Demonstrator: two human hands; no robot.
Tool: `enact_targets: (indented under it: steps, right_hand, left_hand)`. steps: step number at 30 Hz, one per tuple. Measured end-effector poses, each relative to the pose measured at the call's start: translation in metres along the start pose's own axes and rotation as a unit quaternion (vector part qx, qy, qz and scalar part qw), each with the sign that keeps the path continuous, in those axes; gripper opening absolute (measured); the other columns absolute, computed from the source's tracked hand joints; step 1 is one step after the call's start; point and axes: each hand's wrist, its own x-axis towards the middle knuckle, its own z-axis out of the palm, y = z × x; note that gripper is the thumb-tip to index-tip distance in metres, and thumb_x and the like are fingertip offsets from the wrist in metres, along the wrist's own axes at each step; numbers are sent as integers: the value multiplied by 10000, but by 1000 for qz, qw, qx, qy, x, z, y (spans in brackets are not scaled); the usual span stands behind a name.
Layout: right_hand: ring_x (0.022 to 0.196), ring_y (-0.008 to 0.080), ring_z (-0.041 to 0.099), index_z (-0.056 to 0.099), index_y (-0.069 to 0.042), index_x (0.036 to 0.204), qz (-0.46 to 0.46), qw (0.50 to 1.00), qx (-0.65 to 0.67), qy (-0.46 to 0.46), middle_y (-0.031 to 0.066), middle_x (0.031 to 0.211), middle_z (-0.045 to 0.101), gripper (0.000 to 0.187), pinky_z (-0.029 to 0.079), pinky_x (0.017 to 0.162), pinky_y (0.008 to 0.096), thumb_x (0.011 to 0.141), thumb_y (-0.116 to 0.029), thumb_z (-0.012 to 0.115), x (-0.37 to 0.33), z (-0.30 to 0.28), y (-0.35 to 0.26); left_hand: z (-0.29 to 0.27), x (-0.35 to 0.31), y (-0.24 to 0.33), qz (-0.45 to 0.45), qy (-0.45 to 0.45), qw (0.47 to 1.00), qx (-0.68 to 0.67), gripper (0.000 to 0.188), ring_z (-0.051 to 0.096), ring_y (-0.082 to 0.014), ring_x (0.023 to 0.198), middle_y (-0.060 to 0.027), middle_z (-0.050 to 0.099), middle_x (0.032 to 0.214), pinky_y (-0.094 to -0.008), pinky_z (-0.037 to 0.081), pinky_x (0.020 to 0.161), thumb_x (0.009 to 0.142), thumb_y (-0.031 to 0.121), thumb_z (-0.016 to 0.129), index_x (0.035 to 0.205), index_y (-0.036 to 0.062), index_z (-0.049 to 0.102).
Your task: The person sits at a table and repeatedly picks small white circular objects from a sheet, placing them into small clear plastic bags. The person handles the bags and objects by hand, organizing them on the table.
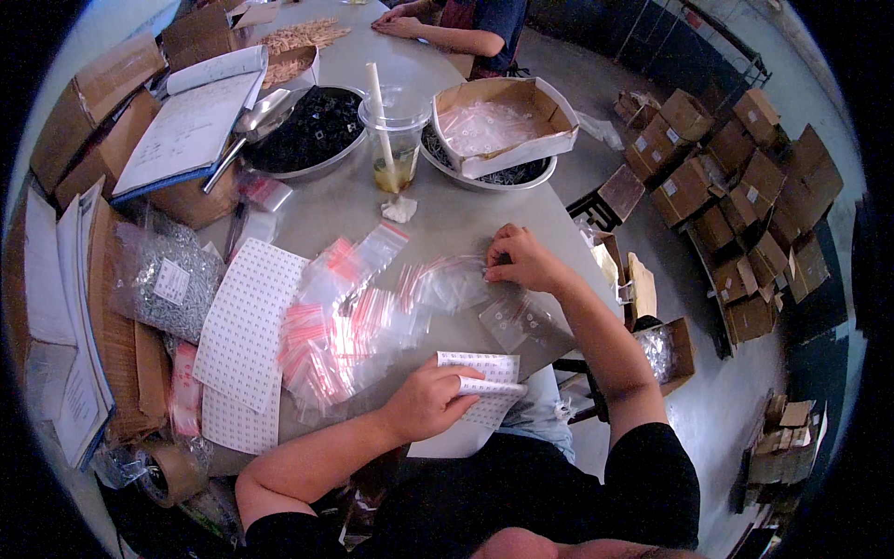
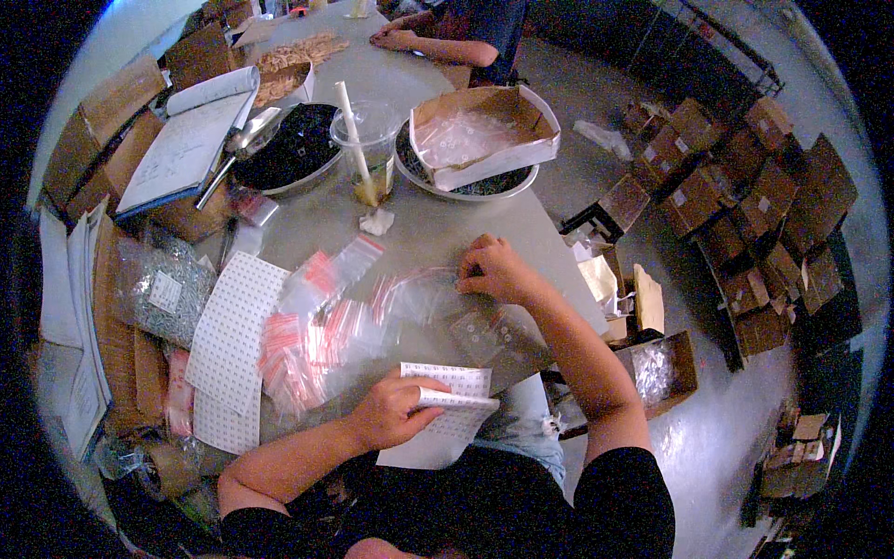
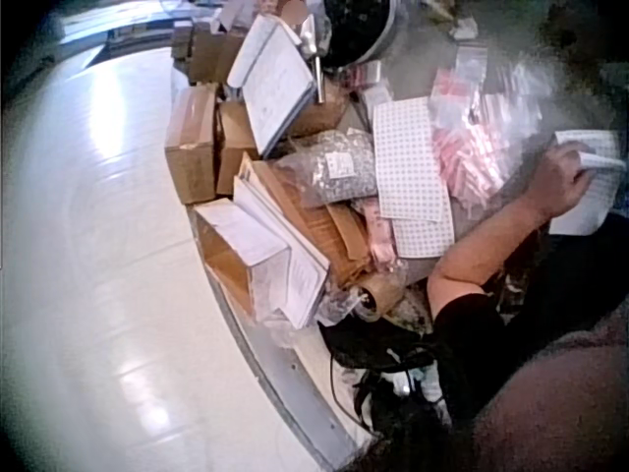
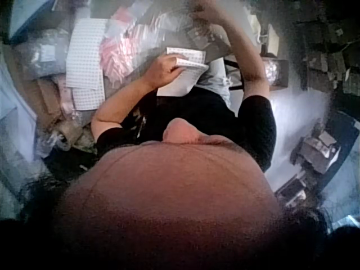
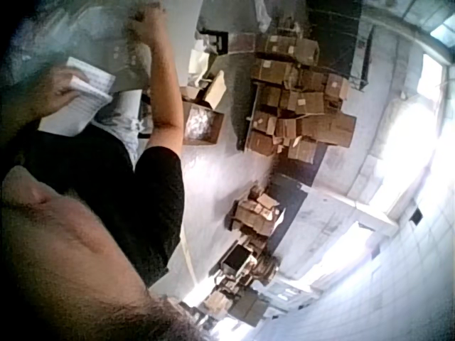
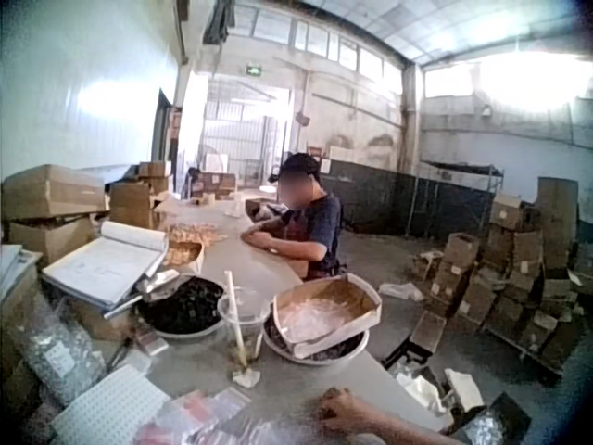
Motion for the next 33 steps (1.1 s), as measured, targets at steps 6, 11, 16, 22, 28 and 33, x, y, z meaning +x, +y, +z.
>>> enact_targets:
  steps: [6,11,16,22,28,33]
  right_hand:
    - [692,276,630,651,-65,871,160,971,138,-113,96,747,657,222,505,673,379,709,-155,773,-42,-38,-31]
    - [772,279,652,648,-83,924,114,988,33,-103,114,806,673,264,514,710,413,710,-185,765,-75,-26,-30]
    - [816,313,627,648,-71,953,96,986,31,-133,136,878,650,258,505,729,425,738,-180,739,-75,-24,-22]
    - [803,344,609,622,-38,899,55,993,54,-86,155,847,623,225,493,729,427,760,-182,724,-56,-6,-43]
    - [723,354,608,617,-27,867,5,999,46,-29,172,764,621,175,489,704,431,792,-169,688,-32,-19,-47]
    - [855,432,613,606,-38,915,37,955,-51,289,218,875,647,139,485,718,479,828,-142,637,65,-67,-40]
  left_hand:
    - [0,-5,0,-16,-1,1000,6,140,627,-343,950,-144,669,1047,-439,452,891,809,99,687,869,-5,614]
    - [4,-4,-2,-13,6,1000,-10,149,627,-342,949,-141,670,1046,-437,449,896,807,98,688,890,-7,623]
    - [0,-2,0,-11,-3,1000,1,154,632,-336,935,-142,670,1038,-433,451,889,807,98,688,906,-4,629]
    - [0,-3,-1,-6,-2,1000,2,143,628,-343,925,-147,669,1037,-432,459,862,809,102,685,873,-4,614]
    - [1,-6,-3,-27,13,999,25,169,614,-378,905,-187,657,1010,-438,465,848,818,125,682,864,-18,604]
    - [-1,-6,-2,-44,45,998,12,167,608,-384,895,-191,650,977,-446,463,843,819,128,666,883,-15,609]
